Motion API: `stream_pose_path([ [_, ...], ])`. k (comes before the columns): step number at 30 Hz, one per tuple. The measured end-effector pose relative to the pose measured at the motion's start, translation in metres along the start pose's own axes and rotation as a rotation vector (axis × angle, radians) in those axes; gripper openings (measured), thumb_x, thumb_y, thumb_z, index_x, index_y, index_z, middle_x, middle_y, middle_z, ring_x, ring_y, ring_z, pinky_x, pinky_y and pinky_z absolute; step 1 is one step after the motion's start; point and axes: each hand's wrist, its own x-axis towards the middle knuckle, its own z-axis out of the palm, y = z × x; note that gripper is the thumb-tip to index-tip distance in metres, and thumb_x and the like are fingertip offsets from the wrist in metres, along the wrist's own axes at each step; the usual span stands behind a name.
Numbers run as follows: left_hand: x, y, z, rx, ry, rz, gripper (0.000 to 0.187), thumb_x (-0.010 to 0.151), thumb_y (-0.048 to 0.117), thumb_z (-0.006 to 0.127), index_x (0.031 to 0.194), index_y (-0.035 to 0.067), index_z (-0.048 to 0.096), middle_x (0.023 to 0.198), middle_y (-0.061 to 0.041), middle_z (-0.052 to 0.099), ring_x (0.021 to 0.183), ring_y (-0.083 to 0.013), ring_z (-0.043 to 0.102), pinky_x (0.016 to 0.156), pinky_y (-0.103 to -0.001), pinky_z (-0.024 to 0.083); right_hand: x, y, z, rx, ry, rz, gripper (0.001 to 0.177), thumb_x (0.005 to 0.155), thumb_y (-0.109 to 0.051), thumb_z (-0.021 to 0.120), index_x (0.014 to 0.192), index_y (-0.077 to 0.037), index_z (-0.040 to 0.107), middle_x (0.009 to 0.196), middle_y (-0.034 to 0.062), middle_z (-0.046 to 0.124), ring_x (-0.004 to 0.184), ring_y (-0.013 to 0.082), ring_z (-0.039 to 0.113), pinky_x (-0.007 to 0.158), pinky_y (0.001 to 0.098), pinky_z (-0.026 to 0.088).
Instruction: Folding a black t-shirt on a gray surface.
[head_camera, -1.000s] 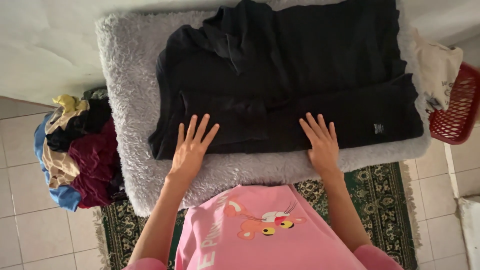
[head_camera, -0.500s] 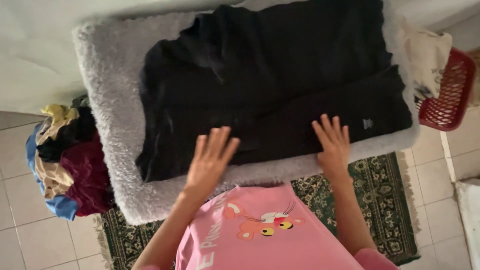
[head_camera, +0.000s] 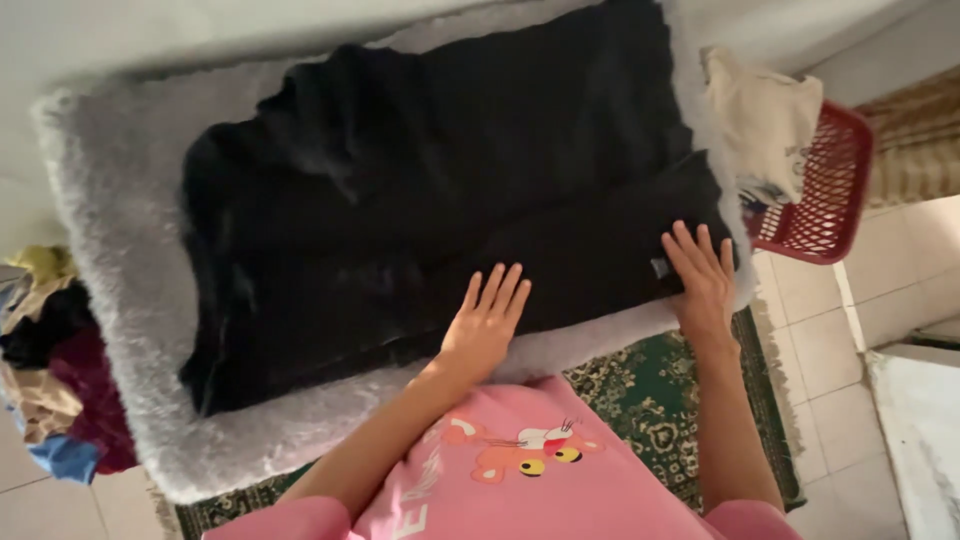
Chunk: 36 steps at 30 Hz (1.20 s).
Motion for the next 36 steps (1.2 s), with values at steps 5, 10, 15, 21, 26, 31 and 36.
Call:
stream_pose_path([
  [5, -0.01, -0.003, -0.005, -0.037, -0.073, 0.18, 0.07, 0.087, 0.014, 0.056, 0.155, 0.003, 0.044, 0.165, -0.016, 0.038, 0.154, -0.0338, 0.033, 0.125, -0.051, 0.024, -0.02, 0.01, -0.015, 0.058, -0.042, -0.005, 0.083, 0.065, 0.017, 0.064, 0.143, -0.012, 0.063, 0.157, 0.0068, 0.054, 0.152, 0.0324, 0.043, 0.128, 0.0533, 0.027],
  [10, 0.021, 0.008, -0.026, -0.331, -0.281, 0.135, 0.073, 0.09, 0.037, 0.061, 0.151, 0.004, 0.041, 0.164, -0.021, 0.027, 0.153, -0.0375, 0.022, 0.121, -0.057, 0.016, -0.003, -0.017, -0.047, 0.093, -0.107, -0.026, 0.073, 0.062, 0.001, 0.07, 0.133, -0.009, 0.063, 0.151, 0.0084, 0.054, 0.145, 0.0344, 0.043, 0.122, 0.0581, 0.024],
  [15, 0.073, 0.016, 0.002, -0.309, -0.082, -0.008, 0.077, 0.098, 0.05, 0.054, 0.16, 0.007, 0.035, 0.169, -0.018, 0.022, 0.156, -0.0372, 0.019, 0.124, -0.056, 0.014, 0.041, -0.038, -0.04, 0.316, -0.03, -0.167, 0.057, 0.087, -0.026, 0.066, 0.14, -0.007, 0.059, 0.156, 0.0138, 0.048, 0.149, 0.0365, 0.039, 0.121, 0.0607, 0.023],
  [21, 0.128, 0.008, 0.022, -0.215, -0.062, -0.046, 0.079, 0.096, 0.05, 0.055, 0.159, 0.008, 0.033, 0.168, -0.02, 0.02, 0.155, -0.0378, 0.015, 0.122, -0.06, 0.012, 0.101, 0.013, 0.035, -0.022, -0.039, -0.002, 0.046, 0.106, -0.035, 0.06, 0.141, -0.006, 0.061, 0.157, 0.011, 0.051, 0.151, 0.0344, 0.039, 0.123, 0.0644, 0.027],
  [26, 0.155, 0.012, 0.032, -0.223, -0.078, 0.046, 0.08, 0.097, 0.051, 0.055, 0.158, 0.003, 0.034, 0.168, -0.02, 0.022, 0.157, -0.0361, 0.016, 0.125, -0.059, 0.011, 0.132, -0.005, 0.042, -0.088, 0.014, -0.034, 0.053, 0.105, -0.035, 0.06, 0.148, -0.005, 0.053, 0.163, 0.017, 0.041, 0.151, 0.0417, 0.035, 0.118, 0.0664, 0.029],
  [31, 0.169, -0.002, 0.048, -0.24, -0.14, 0.089, 0.08, 0.099, 0.053, 0.054, 0.156, 0.001, 0.035, 0.166, -0.02, 0.024, 0.158, -0.0344, 0.016, 0.127, -0.057, 0.01, 0.158, 0.007, 0.067, 0.16, -0.054, -0.212, 0.06, 0.104, -0.035, 0.06, 0.157, -0.014, 0.045, 0.168, 0.0119, 0.035, 0.154, 0.0422, 0.032, 0.119, 0.0658, 0.03],
  [36, 0.181, -0.029, 0.031, -0.144, -0.008, -0.17, 0.073, 0.098, 0.051, 0.054, 0.157, 0.011, 0.038, 0.168, -0.01, 0.025, 0.155, -0.0342, 0.019, 0.123, -0.061, 0.014, 0.185, 0.017, 0.077, 0.086, 0.09, -0.045, 0.067, 0.103, -0.036, 0.061, 0.158, -0.004, 0.041, 0.167, 0.0187, 0.03, 0.153, 0.0467, 0.026, 0.115, 0.0707, 0.025],
])
